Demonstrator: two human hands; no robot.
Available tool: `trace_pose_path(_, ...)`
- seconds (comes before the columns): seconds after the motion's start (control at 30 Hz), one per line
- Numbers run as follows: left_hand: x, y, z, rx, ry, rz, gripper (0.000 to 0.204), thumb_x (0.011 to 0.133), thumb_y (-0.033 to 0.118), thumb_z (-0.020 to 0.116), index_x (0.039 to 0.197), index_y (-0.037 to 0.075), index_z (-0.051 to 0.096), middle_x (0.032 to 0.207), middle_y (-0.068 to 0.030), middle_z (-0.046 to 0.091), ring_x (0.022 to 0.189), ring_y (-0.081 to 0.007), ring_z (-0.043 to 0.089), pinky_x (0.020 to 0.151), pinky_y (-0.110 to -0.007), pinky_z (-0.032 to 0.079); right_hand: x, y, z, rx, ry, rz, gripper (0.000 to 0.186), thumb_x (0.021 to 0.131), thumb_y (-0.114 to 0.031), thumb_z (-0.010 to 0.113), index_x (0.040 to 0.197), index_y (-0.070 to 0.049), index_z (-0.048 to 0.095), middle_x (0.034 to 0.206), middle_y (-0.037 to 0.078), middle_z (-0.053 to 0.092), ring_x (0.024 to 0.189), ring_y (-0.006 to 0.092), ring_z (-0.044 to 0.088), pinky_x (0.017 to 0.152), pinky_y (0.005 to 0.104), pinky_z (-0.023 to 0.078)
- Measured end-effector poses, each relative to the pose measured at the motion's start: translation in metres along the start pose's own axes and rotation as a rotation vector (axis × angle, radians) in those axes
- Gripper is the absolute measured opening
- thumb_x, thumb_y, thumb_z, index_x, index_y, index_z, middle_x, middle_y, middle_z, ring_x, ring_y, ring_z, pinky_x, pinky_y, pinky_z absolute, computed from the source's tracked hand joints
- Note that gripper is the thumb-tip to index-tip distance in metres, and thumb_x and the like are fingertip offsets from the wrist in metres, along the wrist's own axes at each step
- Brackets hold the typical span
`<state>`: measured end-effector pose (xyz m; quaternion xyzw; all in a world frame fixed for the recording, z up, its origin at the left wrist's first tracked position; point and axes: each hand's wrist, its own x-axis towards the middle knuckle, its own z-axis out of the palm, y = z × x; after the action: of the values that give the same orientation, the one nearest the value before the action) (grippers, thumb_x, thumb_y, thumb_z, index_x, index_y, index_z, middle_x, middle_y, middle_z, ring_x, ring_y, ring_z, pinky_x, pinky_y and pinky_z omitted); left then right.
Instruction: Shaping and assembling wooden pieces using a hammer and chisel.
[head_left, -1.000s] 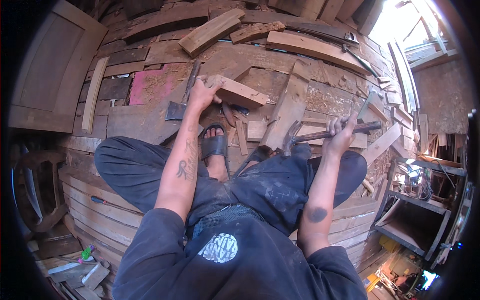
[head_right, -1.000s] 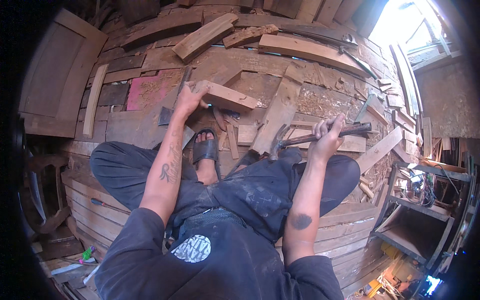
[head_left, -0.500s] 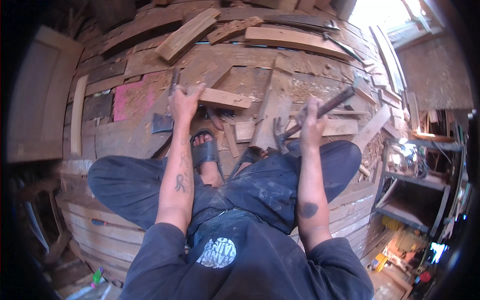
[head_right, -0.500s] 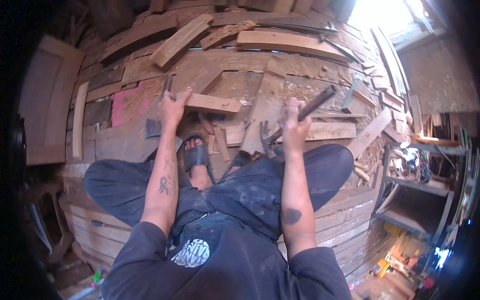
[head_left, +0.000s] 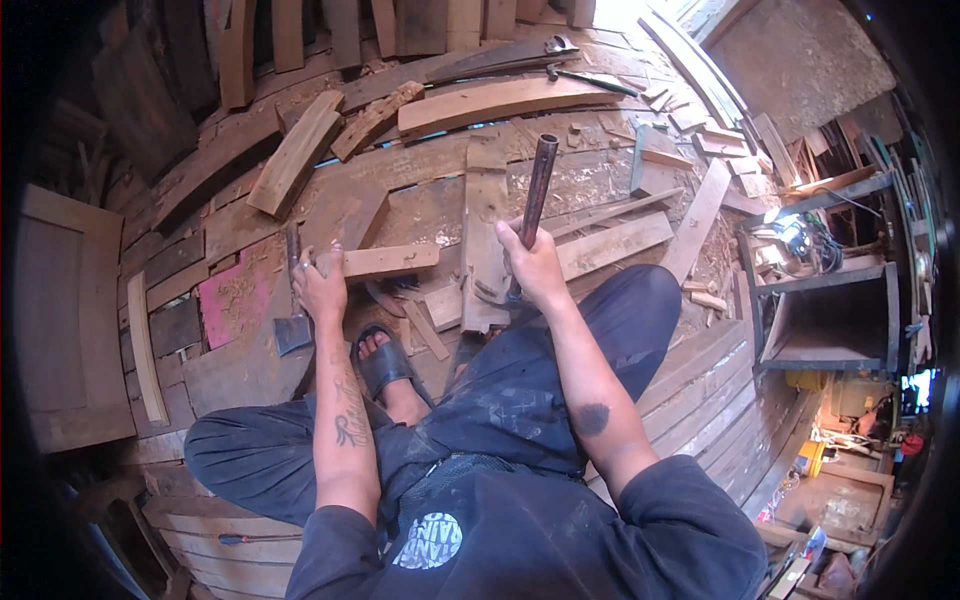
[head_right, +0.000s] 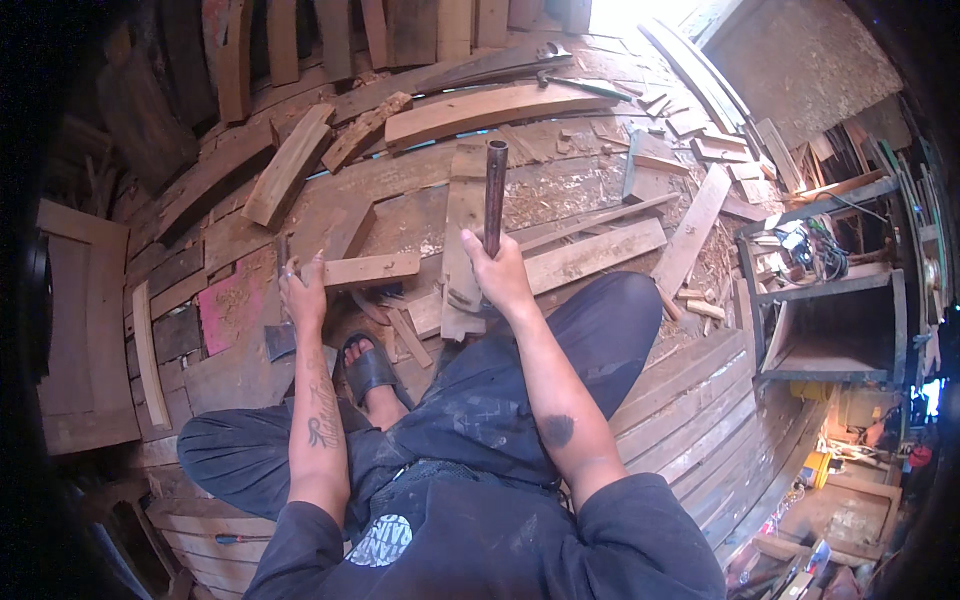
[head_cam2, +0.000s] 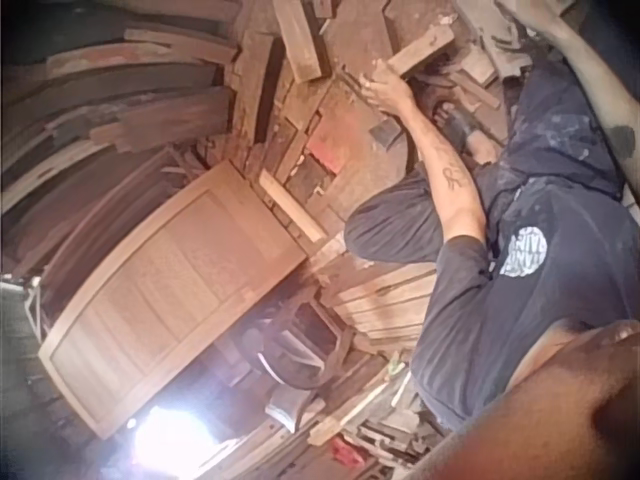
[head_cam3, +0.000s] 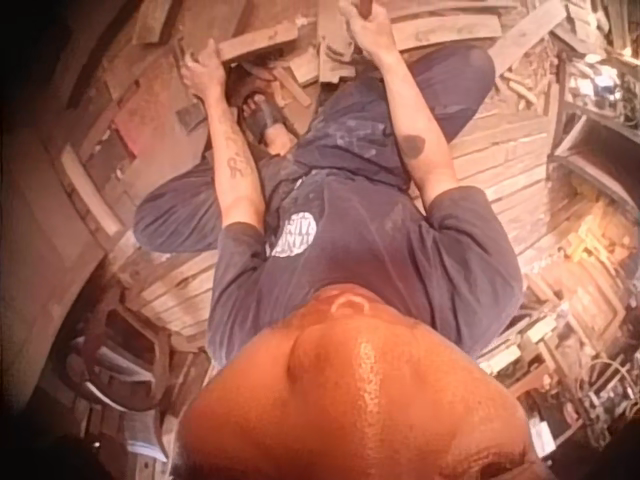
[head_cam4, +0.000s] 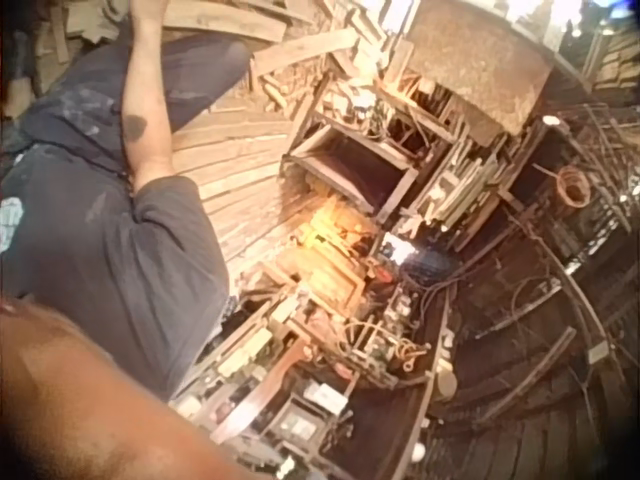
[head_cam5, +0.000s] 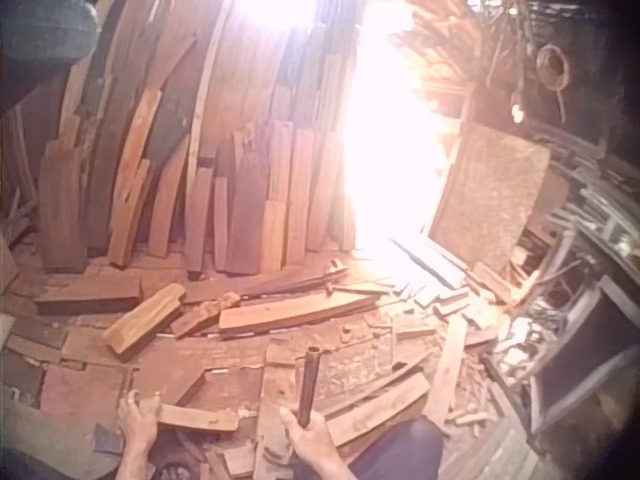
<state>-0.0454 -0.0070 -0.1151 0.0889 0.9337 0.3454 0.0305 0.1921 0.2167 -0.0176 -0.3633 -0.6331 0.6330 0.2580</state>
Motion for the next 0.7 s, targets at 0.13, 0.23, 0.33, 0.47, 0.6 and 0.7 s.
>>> trace_pose_path(0.13,-0.003,0.002,0.003,-0.049,0.073,0.053,0.075,0.091,0.059,0.066,0.139,0.003,0.053,0.137,-0.0224,0.055,0.131,-0.0411,0.049,0.111,-0.050,0.036,0.004,0.011,-0.005,-0.162,-0.104,-0.101,0.026,0.101,-0.026,0.066,0.090,-0.003,0.061,0.061,-0.005,0.050,0.052,0.0049,0.047,0.047,0.0257,0.037)
trace_pose_path(0.23,-0.002,-0.003,-0.004,-0.061,0.058,0.037,0.077,0.090,0.059,0.067,0.136,-0.001,0.054,0.134,-0.0240,0.057,0.130,-0.0407,0.050,0.110,-0.048,0.038,0.000,0.012,0.004,-0.208,-0.126,-0.093,0.027,0.100,-0.027,0.069,0.089,-0.003,0.062,0.063,-0.006,0.050,0.055,0.0039,0.046,0.049,0.0252,0.036)
trace_pose_path(0.33,0.000,-0.009,-0.006,-0.030,0.073,0.021,0.078,0.089,0.062,0.066,0.135,-0.001,0.055,0.133,-0.0250,0.058,0.128,-0.0420,0.052,0.109,-0.050,0.040,-0.004,0.011,0.012,-0.277,-0.125,-0.150,0.028,0.098,-0.027,0.071,0.090,-0.002,0.064,0.068,-0.006,0.051,0.061,0.0045,0.046,0.052,0.0255,0.037)
trace_pose_path(0.47,-0.003,0.010,-0.001,0.016,0.041,0.005,0.080,0.088,0.064,0.066,0.134,-0.001,0.055,0.131,-0.0265,0.058,0.125,-0.0429,0.054,0.106,-0.053,0.041,-0.011,-0.002,0.008,-0.319,-0.063,-0.204,0.026,0.098,-0.025,0.071,0.093,0.000,0.065,0.073,-0.006,0.053,0.067,0.0052,0.046,0.057,0.0264,0.038)
trace_pose_path(0.6,-0.006,0.009,-0.002,-0.005,0.068,-0.021,0.079,0.088,0.063,0.066,0.133,0.000,0.055,0.135,-0.0222,0.056,0.130,-0.0412,0.050,0.107,-0.054,0.039,-0.017,-0.009,0.019,-0.306,-0.066,-0.254,0.023,0.100,-0.022,0.067,0.092,-0.001,0.064,0.071,-0.005,0.051,0.066,0.0046,0.044,0.058,0.0253,0.037)
trace_pose_path(0.7,-0.007,0.011,-0.004,-0.018,0.045,-0.037,0.079,0.088,0.063,0.065,0.135,0.001,0.053,0.136,-0.0209,0.055,0.130,-0.0406,0.049,0.107,-0.054,0.039,-0.017,-0.004,0.014,-0.262,-0.070,-0.313,0.024,0.102,-0.022,0.064,0.092,-0.001,0.062,0.073,-0.003,0.053,0.069,0.0057,0.046,0.061,0.0262,0.040)
